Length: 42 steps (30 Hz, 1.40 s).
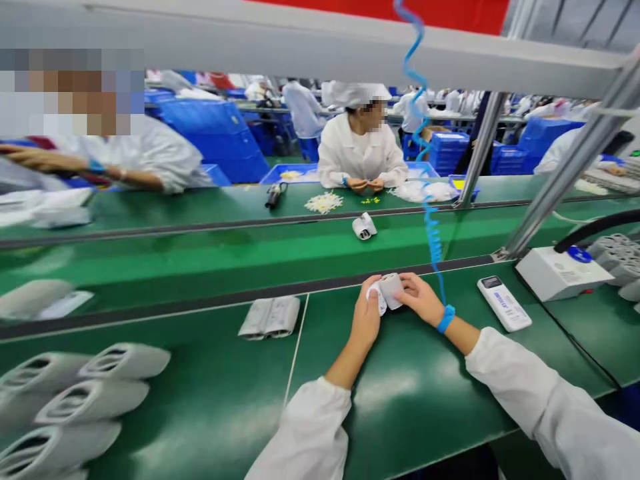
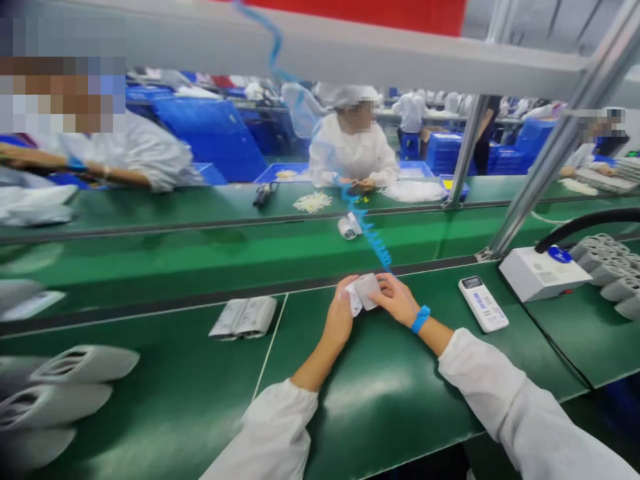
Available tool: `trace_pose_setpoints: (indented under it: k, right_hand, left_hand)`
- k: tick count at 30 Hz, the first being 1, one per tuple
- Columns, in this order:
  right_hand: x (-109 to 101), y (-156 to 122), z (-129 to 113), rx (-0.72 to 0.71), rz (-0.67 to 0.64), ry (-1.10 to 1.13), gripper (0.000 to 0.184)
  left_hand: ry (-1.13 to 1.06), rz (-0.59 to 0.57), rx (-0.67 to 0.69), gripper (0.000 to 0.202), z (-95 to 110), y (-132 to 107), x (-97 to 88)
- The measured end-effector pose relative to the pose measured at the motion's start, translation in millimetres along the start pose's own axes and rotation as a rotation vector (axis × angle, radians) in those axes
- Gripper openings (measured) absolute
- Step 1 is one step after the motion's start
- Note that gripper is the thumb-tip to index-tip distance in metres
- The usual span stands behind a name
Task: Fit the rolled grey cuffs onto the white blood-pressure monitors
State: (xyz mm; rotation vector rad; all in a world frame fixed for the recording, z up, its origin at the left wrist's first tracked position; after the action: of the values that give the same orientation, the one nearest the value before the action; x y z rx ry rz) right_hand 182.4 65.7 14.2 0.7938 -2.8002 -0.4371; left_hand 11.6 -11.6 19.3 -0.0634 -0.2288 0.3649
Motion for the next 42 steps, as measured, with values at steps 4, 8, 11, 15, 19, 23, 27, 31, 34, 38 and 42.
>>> trace_pose_setpoints:
  k: [4,8,11,15,19,23,27,31,34,38,42]
  right_hand:
    - [-9,1,-7,0.033,-0.016,0.034,0.063]
    - [-15,1,-15,0.134,-0.027,0.092,0.059]
    - [-17,3,-20,0.163,-0.059,0.111,0.059]
    - [-17,5,-25,0.178,-0.096,0.116,0.06]
    - [-17,5,-27,0.166,-0.112,0.095,0.059]
    - [-17,4,-25,0.139,-0.124,0.077,0.057]
    - [-16,2,-23,0.084,-0.113,0.039,0.055]
    - [-13,1,-24,0.051,-0.106,-0.004,0.054]
    - [-12,0,-25,0.043,-0.113,-0.014,0.054]
    - [-13,1,-25,0.043,-0.116,-0.015,0.055]
    - [-14,1,-24,0.051,-0.112,-0.01,0.055]
  left_hand:
    - [-0.062,-0.032,-0.058,0.094,-9,5,1.2]
    - [-0.099,-0.05,-0.103,0.098,-12,8,3.0]
    - [-0.058,-0.082,-0.1,0.095,-10,6,3.1]
    - [-0.023,-0.096,-0.087,0.094,-8,3,2.4]
    - [0.03,-0.104,-0.058,0.092,-7,0,2.2]
    - [0.072,-0.102,-0.015,0.093,-6,-3,2.4]
    - [0.137,-0.074,0.048,0.095,-6,-6,2.5]
    - [0.149,-0.064,0.067,0.092,-4,-8,2.3]
    - [0.148,-0.065,0.064,0.092,-4,-8,2.2]
    - [0.161,-0.06,0.074,0.094,-3,-8,2.4]
    - [0.174,-0.071,0.061,0.099,-4,-8,2.7]
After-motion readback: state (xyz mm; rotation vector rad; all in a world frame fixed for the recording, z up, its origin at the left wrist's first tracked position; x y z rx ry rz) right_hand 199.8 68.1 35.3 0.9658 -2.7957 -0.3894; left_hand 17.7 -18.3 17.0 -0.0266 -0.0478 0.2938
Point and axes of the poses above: each hand's wrist, its own y-axis towards the middle knuckle, its own x-axis out of the palm, z = x × y, the point moved 1 cm from there along y, towards the middle knuckle, and after that the axes turned 15 degrees about -x, right-handed, at the moved point
